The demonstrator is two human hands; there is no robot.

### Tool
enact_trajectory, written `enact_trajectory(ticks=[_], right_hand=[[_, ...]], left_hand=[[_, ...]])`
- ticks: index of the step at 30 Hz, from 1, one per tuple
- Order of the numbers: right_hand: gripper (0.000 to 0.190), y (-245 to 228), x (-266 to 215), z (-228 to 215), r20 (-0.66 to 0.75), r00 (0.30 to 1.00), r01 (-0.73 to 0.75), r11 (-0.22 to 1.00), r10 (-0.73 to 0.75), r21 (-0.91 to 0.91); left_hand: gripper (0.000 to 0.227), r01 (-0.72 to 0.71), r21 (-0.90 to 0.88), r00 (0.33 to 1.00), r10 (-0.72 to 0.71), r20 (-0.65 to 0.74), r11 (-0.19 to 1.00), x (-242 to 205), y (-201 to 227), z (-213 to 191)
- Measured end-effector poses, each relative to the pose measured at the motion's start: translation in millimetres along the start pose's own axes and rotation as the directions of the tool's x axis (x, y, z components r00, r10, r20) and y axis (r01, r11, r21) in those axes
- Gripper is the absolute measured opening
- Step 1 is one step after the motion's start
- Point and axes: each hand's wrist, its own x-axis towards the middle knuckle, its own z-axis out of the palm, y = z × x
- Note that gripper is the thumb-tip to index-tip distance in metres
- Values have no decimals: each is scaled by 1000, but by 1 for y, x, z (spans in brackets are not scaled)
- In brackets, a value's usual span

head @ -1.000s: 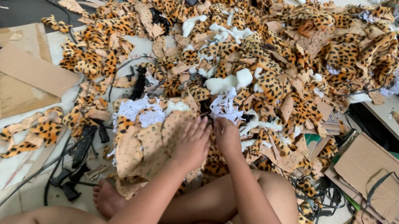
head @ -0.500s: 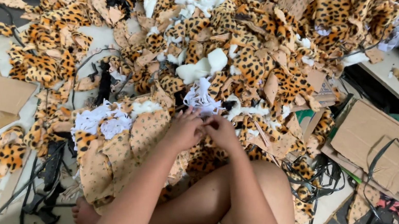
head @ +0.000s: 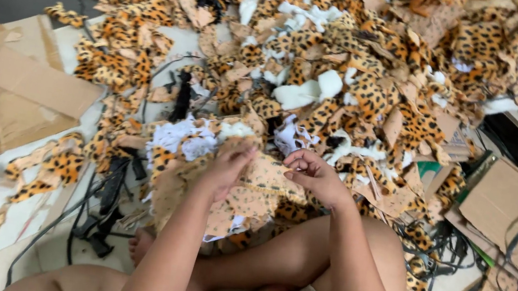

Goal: Assembling bundles of fabric scraps and stuffing onto cardboard pieces and securing them with wire

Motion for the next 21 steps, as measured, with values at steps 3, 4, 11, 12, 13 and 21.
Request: enact_trajectory(ticks=[3, 4, 11, 12, 13, 21], right_hand=[[29, 26, 15, 26, -171, 984, 66, 995, -52, 78], [29, 25, 11, 43, -155, 986, 73, 995, -62, 71], [54, 42, 14, 102, 0, 993, -116, 993, 116, 32], [53, 31, 16, 112, -13, 991, -136, 990, 136, 40], [53, 30, 20, 117, -7, 991, -137, 990, 137, 35], [49, 1, 30, 126, 39, 999, 50, 479, -33, -877]], left_hand=[[52, 141, -471, 976, -41, 216, 871, 6, -23, -24], [52, 124, -481, 978, -25, 206, 868, 7, -30, -27], [14, -357, -82, 934, 354, -51, 930, 3, -44, -74], [11, -383, -10, 924, 383, 8, 924, -6, -35, -78], [11, -384, -13, 923, 385, 2, 923, -6, -41, -85], [43, -269, 840, 935, 335, 112, 471, -47, -29, -109]])
